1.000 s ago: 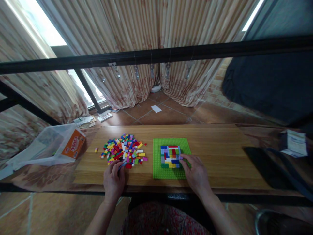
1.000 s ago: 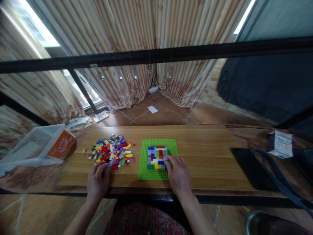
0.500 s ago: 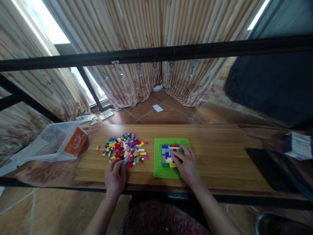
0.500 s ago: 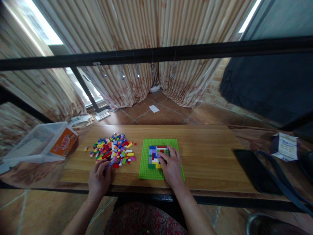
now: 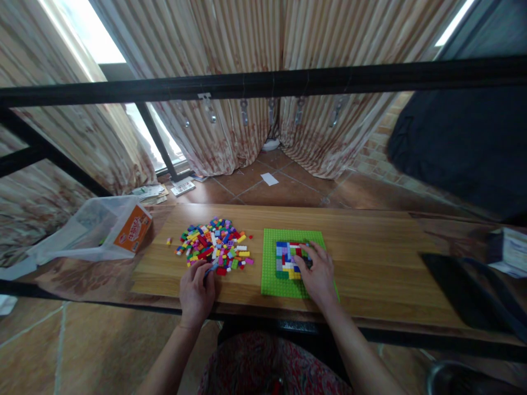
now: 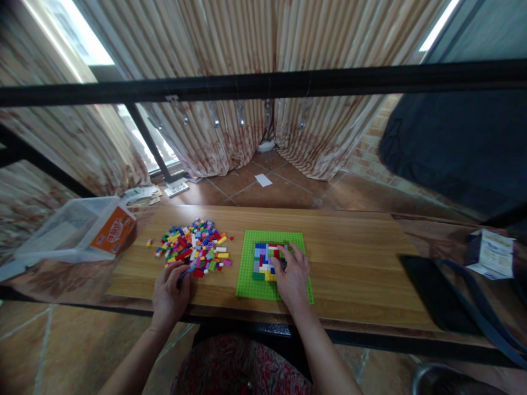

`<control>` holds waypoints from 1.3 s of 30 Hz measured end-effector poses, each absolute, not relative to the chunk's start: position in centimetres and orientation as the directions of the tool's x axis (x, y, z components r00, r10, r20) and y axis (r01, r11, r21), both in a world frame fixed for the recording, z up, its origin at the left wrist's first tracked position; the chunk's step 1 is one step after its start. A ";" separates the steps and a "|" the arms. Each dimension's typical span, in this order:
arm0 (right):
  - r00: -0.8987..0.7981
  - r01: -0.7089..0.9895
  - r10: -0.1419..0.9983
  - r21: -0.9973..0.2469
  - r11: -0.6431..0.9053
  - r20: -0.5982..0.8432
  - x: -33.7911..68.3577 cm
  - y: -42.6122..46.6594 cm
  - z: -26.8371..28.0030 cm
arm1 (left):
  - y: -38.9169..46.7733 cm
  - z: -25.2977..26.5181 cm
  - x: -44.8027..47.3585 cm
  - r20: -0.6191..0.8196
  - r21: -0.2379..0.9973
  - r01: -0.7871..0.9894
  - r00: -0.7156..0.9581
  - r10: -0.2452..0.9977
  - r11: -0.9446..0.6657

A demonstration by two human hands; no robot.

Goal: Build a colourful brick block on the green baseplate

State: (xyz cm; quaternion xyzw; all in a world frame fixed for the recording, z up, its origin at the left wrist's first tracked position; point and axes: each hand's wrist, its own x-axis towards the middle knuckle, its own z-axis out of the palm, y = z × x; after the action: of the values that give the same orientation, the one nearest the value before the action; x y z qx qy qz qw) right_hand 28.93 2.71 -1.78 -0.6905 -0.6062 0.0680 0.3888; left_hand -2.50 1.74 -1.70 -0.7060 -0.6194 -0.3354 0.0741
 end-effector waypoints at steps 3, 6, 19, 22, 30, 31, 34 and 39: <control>0.295 0.768 0.890 -0.641 -0.005 0.346 28.5 2.8 -1.6 | 1.7 -1.7 -2.5 0.568 0.312 0.923 0.008 0.823 -0.225; 0.330 0.742 0.893 -0.669 -0.046 0.305 28.4 3.0 -1.2 | 1.8 -1.7 -2.5 0.568 0.307 0.926 0.008 0.823 -0.220; 0.350 0.726 0.911 -0.678 -0.116 0.219 28.2 3.7 -0.3 | 1.7 -1.4 -2.3 0.552 0.328 0.921 -0.007 0.834 -0.209; 0.322 0.736 0.916 -0.672 -0.082 0.241 28.4 3.6 -0.7 | 1.6 -1.4 -2.3 0.546 0.326 0.921 0.002 0.838 -0.215; 0.244 0.761 0.880 -0.643 0.085 0.406 28.9 3.1 -1.6 | 1.4 -1.8 -2.2 0.536 0.368 0.907 -0.026 0.844 -0.206; 0.230 0.775 0.874 -0.623 0.102 0.429 28.7 3.2 -1.4 | 1.3 -1.9 -2.2 0.534 0.371 0.906 -0.029 0.845 -0.203; 0.157 0.821 0.862 -0.549 0.158 0.482 27.5 3.6 -0.4 | 1.2 -1.9 -2.1 0.526 0.376 0.906 -0.035 0.850 -0.196; -0.009 0.779 0.884 -0.552 0.299 0.467 23.9 6.0 0.8 | 0.9 -1.6 -2.0 0.521 0.390 0.900 -0.043 0.852 -0.193</control>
State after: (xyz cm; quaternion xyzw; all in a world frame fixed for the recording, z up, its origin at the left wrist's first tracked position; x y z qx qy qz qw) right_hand 23.89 6.00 0.82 -0.5881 -0.7070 0.0684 0.3869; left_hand -1.98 0.95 -1.64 -0.6909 -0.6343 -0.3453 0.0348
